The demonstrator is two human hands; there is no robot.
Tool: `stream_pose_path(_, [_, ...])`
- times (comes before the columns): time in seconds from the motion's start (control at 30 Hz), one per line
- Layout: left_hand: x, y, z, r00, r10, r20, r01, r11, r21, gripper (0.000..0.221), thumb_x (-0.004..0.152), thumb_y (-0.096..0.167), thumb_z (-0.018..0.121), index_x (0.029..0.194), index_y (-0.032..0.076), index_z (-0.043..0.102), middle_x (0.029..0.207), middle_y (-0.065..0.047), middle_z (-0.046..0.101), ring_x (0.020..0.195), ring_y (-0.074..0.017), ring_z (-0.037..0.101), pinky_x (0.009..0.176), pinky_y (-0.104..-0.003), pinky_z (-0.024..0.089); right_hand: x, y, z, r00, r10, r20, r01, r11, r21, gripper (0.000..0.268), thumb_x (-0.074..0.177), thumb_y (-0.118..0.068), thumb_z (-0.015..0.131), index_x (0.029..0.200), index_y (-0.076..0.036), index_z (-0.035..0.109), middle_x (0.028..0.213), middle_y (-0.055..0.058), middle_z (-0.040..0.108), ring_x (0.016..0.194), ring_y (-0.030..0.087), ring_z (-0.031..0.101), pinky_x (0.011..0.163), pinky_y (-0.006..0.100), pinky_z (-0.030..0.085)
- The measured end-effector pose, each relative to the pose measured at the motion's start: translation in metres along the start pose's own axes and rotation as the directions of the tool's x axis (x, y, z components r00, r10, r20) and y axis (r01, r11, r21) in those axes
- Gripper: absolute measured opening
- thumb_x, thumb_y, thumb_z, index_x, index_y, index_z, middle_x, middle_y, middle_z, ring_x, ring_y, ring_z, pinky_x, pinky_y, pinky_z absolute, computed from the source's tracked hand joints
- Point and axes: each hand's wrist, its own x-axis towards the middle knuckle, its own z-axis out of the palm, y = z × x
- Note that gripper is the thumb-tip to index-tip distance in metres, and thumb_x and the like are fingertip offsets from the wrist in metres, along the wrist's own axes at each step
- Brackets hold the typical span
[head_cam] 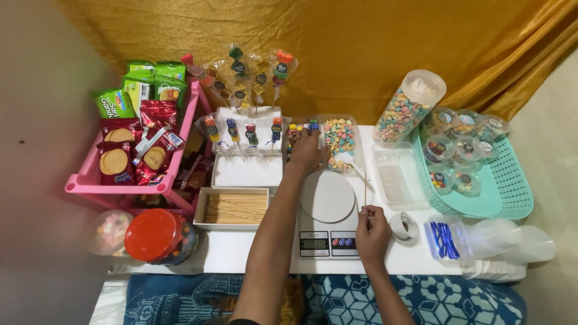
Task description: Assembling candy skewers and weighing candies on a digital scale for packaging.
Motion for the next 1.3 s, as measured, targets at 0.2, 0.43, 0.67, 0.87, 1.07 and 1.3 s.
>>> stream_pose_path(0.2, [-0.022,0.046,-0.06,0.99,-0.093,-0.105,0.091,0.995,-0.026,0.05,0.091,0.039,0.071,0.122,0.001,0.063,0.124,-0.018,0.054,0.108,-0.0497,0.066,0.09,-0.057,0.059,0.003,-0.003,0.0,1.0,-0.007,-0.024,0.007,0.999,-0.038,0.01,0.105,-0.009,0.06,0.102,-0.003,0.067,0.06,0.01,0.068,0.049,0.021,0.061,0.057,0.035,0.049])
stream_pose_path(0.43, [-0.111,0.097,-0.08,0.721,-0.089,-0.688,-0.279,0.871,-0.405,0.012,0.089,0.008,0.076,0.095,0.01,0.066,0.086,-0.009,0.066,0.083,-0.0315,0.069,0.077,-0.04,0.055,0.0,0.001,0.0,0.999,-0.013,-0.036,0.012,1.0,-0.013,0.009,0.105,-0.009,0.06,0.104,-0.003,0.066,0.07,0.012,0.071,0.051,0.021,0.063,0.054,0.033,0.049])
stream_pose_path(0.67, [-0.26,0.104,-0.091,0.811,-0.506,-0.294,-0.045,0.447,-0.893,0.032,0.089,0.002,0.079,0.117,0.0,0.062,0.091,-0.013,0.074,0.072,-0.0187,0.072,0.063,-0.033,0.062,0.003,0.002,0.0,1.0,-0.018,-0.024,0.018,1.0,0.016,0.009,0.106,-0.008,0.06,0.106,-0.001,0.066,0.075,0.013,0.072,0.05,0.02,0.062,0.051,0.033,0.049])
stream_pose_path(0.87, [-0.313,0.098,-0.102,0.675,-0.738,0.03,0.082,0.034,-0.996,0.022,0.086,-0.001,0.078,0.108,-0.003,0.072,0.087,-0.013,0.067,0.063,-0.0221,0.066,0.062,-0.034,0.062,-0.001,0.006,0.0,0.996,-0.076,-0.046,0.079,0.995,0.066,0.014,0.104,-0.013,0.061,0.105,0.0,0.066,0.086,0.009,0.068,0.069,0.015,0.061,0.06,0.028,0.048])
stream_pose_path(1.07, [-0.319,0.103,-0.115,0.726,-0.666,0.171,0.159,-0.08,-0.984,0.036,0.093,0.007,0.069,0.128,-0.003,0.069,0.097,-0.016,0.066,0.072,-0.0236,0.064,0.067,-0.035,0.062,-0.006,0.0,-0.006,0.995,-0.088,-0.056,0.095,0.986,0.137,0.013,0.104,-0.011,0.062,0.106,0.002,0.066,0.089,0.014,0.073,0.074,0.017,0.066,0.063,0.027,0.051])
stream_pose_path(1.3, [-0.31,0.091,-0.133,0.799,-0.579,0.162,0.117,-0.114,-0.987,0.034,0.089,0.007,0.075,0.12,-0.007,0.068,0.081,-0.017,0.071,0.071,-0.0247,0.071,0.073,-0.041,0.067,-0.032,-0.023,-0.021,0.983,-0.108,-0.152,0.138,0.969,0.206,0.013,0.104,-0.005,0.062,0.109,0.003,0.071,0.071,0.004,0.057,0.064,0.011,0.051,0.057,0.025,0.043])
